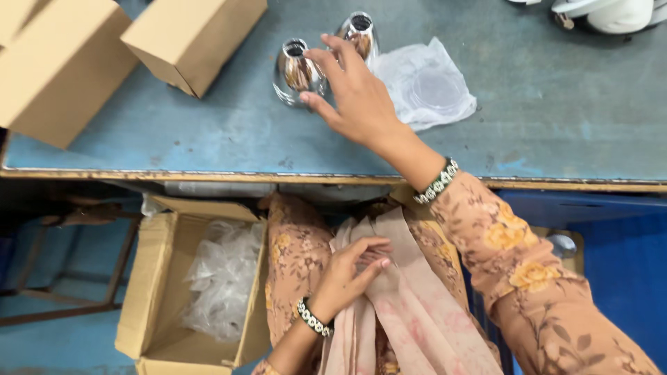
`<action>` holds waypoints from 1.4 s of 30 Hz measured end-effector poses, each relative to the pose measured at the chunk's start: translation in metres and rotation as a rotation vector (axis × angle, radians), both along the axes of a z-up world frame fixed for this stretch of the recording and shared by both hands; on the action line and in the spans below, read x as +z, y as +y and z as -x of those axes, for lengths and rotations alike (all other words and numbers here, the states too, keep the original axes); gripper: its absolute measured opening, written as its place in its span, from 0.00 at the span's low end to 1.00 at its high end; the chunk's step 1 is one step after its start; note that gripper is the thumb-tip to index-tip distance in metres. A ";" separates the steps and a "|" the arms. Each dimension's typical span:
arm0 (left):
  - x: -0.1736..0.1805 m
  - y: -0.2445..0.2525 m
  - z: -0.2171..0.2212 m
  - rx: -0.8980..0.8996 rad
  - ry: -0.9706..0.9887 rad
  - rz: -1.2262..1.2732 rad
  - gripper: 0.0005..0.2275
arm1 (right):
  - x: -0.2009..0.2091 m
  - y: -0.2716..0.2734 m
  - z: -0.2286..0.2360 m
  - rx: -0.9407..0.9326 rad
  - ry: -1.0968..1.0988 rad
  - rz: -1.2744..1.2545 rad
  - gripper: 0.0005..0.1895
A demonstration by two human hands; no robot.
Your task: The person sits on the floor and repeatedly picks up a silver metal cone and a clear plastic ring, then fits the ring onto the cone. They place the assembled unit on the table and repeat the process with additional units from a blue crate.
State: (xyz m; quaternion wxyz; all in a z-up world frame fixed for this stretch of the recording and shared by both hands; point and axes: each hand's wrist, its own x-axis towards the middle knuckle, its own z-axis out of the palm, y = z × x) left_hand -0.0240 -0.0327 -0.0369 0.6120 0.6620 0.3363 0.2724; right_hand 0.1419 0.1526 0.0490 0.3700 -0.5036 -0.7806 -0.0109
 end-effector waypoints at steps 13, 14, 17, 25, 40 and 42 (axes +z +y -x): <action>-0.017 0.001 0.024 0.044 0.058 0.082 0.16 | 0.000 0.063 0.003 -0.034 -0.225 0.233 0.22; -0.017 0.002 0.024 0.043 0.048 0.079 0.17 | 0.003 0.056 -0.001 -0.016 -0.222 0.225 0.22; -0.017 0.005 0.021 0.036 0.073 0.051 0.16 | 0.014 0.027 -0.016 0.042 -0.221 0.200 0.22; -0.011 0.009 0.000 -0.051 0.063 0.027 0.16 | 0.022 -0.013 -0.029 0.009 -0.196 0.238 0.18; 0.001 0.047 -0.017 -0.004 -0.022 -0.069 0.16 | -0.001 -0.026 -0.088 0.125 0.540 0.338 0.17; 0.006 0.058 -0.014 0.081 -0.098 -0.045 0.16 | -0.009 -0.023 -0.083 0.143 0.481 0.251 0.16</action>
